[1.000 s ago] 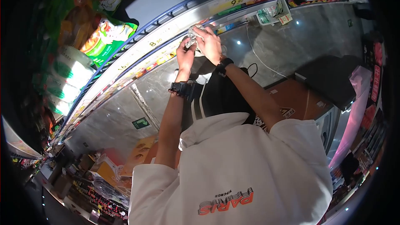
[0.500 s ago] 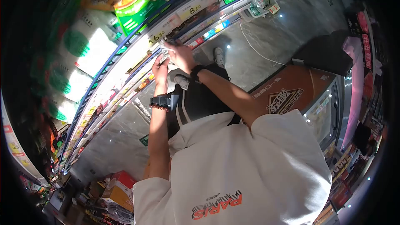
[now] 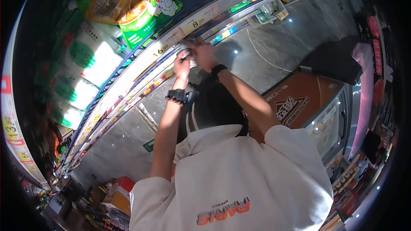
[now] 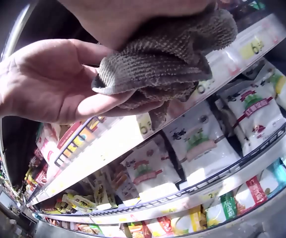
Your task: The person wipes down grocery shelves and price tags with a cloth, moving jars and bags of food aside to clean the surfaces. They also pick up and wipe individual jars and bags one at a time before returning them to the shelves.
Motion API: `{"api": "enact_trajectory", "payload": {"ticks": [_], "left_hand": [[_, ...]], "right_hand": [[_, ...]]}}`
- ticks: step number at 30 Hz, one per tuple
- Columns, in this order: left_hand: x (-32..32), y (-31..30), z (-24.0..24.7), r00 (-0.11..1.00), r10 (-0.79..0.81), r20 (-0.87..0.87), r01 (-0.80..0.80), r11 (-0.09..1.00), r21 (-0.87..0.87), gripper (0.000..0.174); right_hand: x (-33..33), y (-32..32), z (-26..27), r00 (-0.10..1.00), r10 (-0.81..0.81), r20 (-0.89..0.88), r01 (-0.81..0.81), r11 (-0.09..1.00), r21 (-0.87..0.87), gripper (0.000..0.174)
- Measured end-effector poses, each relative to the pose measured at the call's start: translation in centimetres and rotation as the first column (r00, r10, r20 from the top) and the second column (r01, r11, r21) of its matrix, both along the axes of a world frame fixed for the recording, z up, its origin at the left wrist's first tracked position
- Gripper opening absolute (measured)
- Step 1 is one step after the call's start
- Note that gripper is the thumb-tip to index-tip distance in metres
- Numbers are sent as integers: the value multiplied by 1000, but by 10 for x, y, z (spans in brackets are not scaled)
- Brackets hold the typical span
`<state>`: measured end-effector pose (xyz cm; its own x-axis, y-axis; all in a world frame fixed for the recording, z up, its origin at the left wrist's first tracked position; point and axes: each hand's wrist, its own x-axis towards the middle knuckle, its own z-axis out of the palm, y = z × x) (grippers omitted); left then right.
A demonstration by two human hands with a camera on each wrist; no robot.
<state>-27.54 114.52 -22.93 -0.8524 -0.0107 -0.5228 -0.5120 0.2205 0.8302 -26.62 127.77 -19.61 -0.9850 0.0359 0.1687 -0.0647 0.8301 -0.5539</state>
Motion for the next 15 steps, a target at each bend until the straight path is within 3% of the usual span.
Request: {"api": "enact_trajectory", "payload": {"ticks": [2,4,7,10,14,15], "left_hand": [[-6,29,8,999,8,54,-15,992,128,40],[-13,56,18,997,14,79,-26,988,151,40],[-23,73,12,996,-57,73,43,984,174,40],[-25,74,16,986,-88,144,77,994,79,35],[-16,41,-20,995,-48,-91,61,988,140,43],[-12,30,-25,988,-64,-143,77,993,85,42]], "right_hand": [[-2,27,8,993,-92,67,92,996,8,52],[-6,50,10,992,-113,62,114,993,-17,50],[-11,69,7,992,-124,28,126,988,-93,46],[-13,65,6,988,-154,22,156,972,-175,43],[-7,40,3,976,-214,40,217,951,-221,42],[-5,30,0,974,-225,35,227,947,-225,41]]}}
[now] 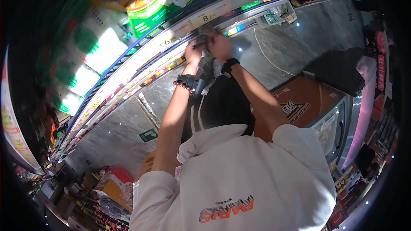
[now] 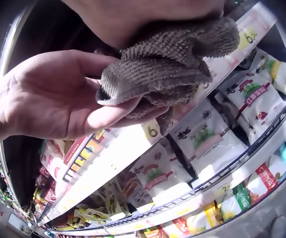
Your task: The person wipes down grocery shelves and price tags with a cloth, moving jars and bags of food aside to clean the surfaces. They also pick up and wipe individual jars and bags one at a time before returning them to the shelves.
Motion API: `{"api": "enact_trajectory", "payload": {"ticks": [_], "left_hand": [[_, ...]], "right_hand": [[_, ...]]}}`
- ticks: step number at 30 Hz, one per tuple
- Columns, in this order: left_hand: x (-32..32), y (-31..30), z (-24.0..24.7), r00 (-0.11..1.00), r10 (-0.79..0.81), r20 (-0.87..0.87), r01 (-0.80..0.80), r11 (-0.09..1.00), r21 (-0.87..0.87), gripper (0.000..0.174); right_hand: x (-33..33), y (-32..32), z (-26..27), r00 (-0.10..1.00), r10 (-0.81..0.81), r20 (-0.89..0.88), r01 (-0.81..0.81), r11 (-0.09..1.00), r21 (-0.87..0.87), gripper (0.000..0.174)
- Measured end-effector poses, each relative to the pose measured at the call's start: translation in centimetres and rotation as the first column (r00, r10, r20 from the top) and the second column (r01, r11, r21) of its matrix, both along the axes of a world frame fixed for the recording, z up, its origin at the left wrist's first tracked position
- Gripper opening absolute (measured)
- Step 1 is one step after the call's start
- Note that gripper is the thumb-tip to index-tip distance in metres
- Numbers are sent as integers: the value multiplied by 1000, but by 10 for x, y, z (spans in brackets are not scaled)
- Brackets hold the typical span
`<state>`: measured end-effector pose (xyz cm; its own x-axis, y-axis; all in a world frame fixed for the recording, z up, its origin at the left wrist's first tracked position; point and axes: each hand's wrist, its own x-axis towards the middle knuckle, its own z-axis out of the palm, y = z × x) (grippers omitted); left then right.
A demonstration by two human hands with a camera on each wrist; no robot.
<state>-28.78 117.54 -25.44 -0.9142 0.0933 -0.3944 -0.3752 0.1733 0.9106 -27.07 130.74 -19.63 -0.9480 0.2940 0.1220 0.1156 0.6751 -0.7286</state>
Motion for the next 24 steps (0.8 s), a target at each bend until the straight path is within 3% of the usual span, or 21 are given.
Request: {"api": "enact_trajectory", "payload": {"ticks": [5,7,10,13,14,17,18,21,24], "left_hand": [[16,-79,22,987,54,148,-61,997,43,37],[25,-119,36,986,80,145,-81,997,-3,36],[32,-185,13,989,85,118,-107,974,200,35],[37,-227,28,997,66,42,-71,992,109,38],[39,-235,36,974,56,221,-64,998,26,40],[43,-237,15,986,93,135,-106,990,94,41],[43,-234,11,995,82,58,-84,996,27,41],[47,-227,2,990,92,103,-106,985,136,42],[48,-215,-11,983,161,85,-170,978,116,41]], "right_hand": [[8,-77,2,999,52,0,-52,998,-44,41],[16,-120,-4,998,52,-19,-53,998,-44,41],[21,-179,-11,997,9,-76,-13,999,-51,42],[28,-229,-15,993,-87,-84,80,994,-76,41],[28,-232,-18,993,-88,-75,81,992,-93,41],[30,-233,-22,994,-88,-57,82,991,-106,41],[29,-232,-18,995,-87,-56,81,991,-107,41],[32,-223,-8,997,-24,-68,19,997,-76,41],[30,-210,-1,997,77,-31,-77,997,-4,43]]}}
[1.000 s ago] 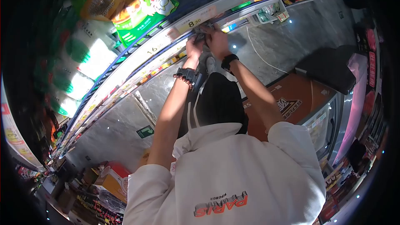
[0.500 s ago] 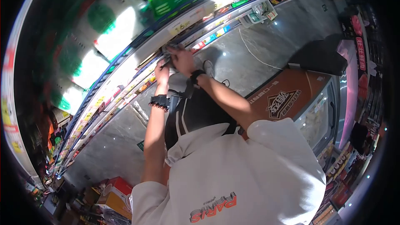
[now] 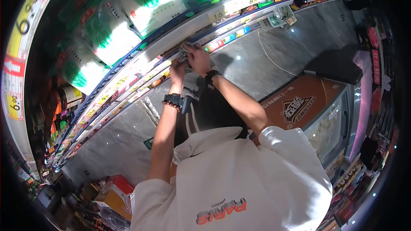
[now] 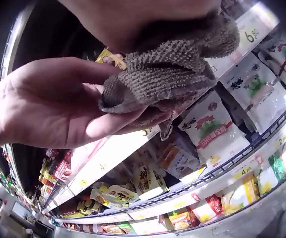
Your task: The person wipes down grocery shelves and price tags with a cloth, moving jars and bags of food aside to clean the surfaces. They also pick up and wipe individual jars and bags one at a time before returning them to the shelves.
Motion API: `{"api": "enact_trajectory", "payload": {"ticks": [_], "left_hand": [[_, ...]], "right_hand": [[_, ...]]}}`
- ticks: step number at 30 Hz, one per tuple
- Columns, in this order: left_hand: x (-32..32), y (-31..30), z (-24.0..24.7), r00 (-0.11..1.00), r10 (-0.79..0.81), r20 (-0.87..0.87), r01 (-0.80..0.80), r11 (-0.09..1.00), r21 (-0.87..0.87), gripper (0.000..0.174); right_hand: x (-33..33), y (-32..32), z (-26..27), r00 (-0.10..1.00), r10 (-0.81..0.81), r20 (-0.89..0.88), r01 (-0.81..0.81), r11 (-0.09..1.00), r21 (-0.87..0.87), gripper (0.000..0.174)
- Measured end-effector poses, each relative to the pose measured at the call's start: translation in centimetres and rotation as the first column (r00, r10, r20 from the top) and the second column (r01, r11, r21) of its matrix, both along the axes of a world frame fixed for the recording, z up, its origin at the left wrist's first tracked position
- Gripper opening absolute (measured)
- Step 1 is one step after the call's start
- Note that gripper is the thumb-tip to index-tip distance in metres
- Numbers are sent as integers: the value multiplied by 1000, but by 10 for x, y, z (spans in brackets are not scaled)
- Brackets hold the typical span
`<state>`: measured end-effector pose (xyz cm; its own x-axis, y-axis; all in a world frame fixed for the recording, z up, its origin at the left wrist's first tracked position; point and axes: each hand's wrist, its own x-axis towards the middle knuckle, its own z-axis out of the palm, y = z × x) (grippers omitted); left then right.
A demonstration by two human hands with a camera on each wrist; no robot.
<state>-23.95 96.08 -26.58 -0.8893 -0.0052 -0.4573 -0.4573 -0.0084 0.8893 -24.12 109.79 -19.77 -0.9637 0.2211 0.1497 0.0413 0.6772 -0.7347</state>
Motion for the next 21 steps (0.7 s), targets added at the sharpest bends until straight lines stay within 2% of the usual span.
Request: {"api": "enact_trajectory", "payload": {"ticks": [1,2,3,5,10,13,16,18,21], "left_hand": [[2,5,-7,999,24,-25,-24,1000,-5,40],[2,18,55,982,22,190,-23,1000,3,36],[2,27,69,969,47,241,-45,999,-14,34],[0,39,52,969,106,224,-85,991,-102,34],[-11,66,29,993,29,111,-14,992,-126,36],[-15,92,25,987,-4,160,27,990,-141,39],[-24,116,20,995,-62,78,74,985,-154,37],[-28,129,23,989,-142,-33,128,954,-272,38],[-32,125,33,985,-157,-79,136,966,-219,41]], "right_hand": [[-1,5,0,1000,28,13,-28,999,27,44],[-2,9,0,998,58,28,-59,997,52,45],[-3,14,-3,995,88,43,-91,993,75,45],[-8,24,-8,992,120,30,-123,988,97,44],[-16,62,-7,982,183,37,-186,969,165,46],[-20,88,-10,987,159,0,-157,976,149,45],[-22,109,-7,996,94,-6,-93,991,96,40],[-20,116,-1,999,40,12,-41,997,73,37],[-20,110,-6,999,-19,47,20,1000,-15,37]]}}
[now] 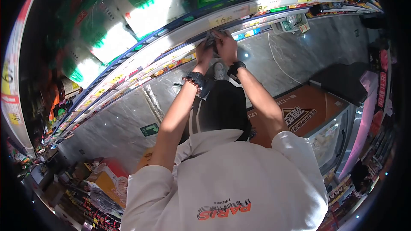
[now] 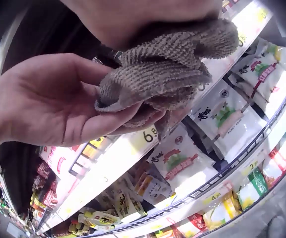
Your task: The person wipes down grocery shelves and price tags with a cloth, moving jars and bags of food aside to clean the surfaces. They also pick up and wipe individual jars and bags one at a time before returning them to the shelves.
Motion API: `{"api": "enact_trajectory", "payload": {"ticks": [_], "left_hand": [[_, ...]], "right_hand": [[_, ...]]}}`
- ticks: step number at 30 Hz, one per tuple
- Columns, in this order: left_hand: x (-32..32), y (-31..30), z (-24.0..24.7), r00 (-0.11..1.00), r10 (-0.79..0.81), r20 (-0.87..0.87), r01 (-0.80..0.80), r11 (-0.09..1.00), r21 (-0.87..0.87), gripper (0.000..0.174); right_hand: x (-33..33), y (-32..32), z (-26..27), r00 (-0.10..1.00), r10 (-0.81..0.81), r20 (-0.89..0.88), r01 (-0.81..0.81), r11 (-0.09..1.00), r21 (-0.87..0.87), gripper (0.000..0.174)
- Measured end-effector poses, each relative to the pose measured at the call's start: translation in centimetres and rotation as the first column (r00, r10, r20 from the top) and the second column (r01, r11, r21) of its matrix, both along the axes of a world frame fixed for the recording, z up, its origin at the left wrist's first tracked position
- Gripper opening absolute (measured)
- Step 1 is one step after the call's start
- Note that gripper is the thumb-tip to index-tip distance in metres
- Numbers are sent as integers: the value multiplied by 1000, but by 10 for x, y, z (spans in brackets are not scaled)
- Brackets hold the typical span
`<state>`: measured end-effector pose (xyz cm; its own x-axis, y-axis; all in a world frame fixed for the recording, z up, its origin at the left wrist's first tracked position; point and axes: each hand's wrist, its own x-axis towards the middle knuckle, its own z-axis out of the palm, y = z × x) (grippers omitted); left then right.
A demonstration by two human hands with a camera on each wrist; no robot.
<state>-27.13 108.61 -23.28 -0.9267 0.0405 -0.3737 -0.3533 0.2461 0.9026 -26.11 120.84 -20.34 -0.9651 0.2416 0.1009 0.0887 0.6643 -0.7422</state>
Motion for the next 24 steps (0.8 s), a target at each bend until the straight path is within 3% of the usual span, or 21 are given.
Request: {"api": "enact_trajectory", "payload": {"ticks": [4,7,10,11,13,17,20,24], "left_hand": [[3,-45,9,997,-73,-24,73,997,25,40],[12,-95,37,997,-72,30,75,994,-86,37],[14,-162,-23,993,-122,-8,122,991,48,39],[13,-182,-29,994,-97,-59,99,994,35,39],[23,-220,-34,987,-44,-152,47,999,11,41],[35,-278,-54,998,41,43,-45,995,94,41],[41,-290,-43,995,51,84,-63,988,143,42],[50,-265,-33,990,69,120,-87,985,151,44]], "right_hand": [[6,-39,-6,997,-73,14,73,995,-65,38],[12,-95,0,997,-75,18,76,995,-61,38],[24,-158,7,990,-139,-29,133,980,-148,35],[25,-177,-10,985,-137,-101,128,988,-88,34],[30,-212,-3,989,-136,-63,128,984,-123,35],[36,-260,-1,995,-89,-44,84,992,-99,36],[35,-271,-9,992,-85,-90,76,992,-100,37],[38,-245,-4,988,96,-117,-100,995,-30,43]]}}
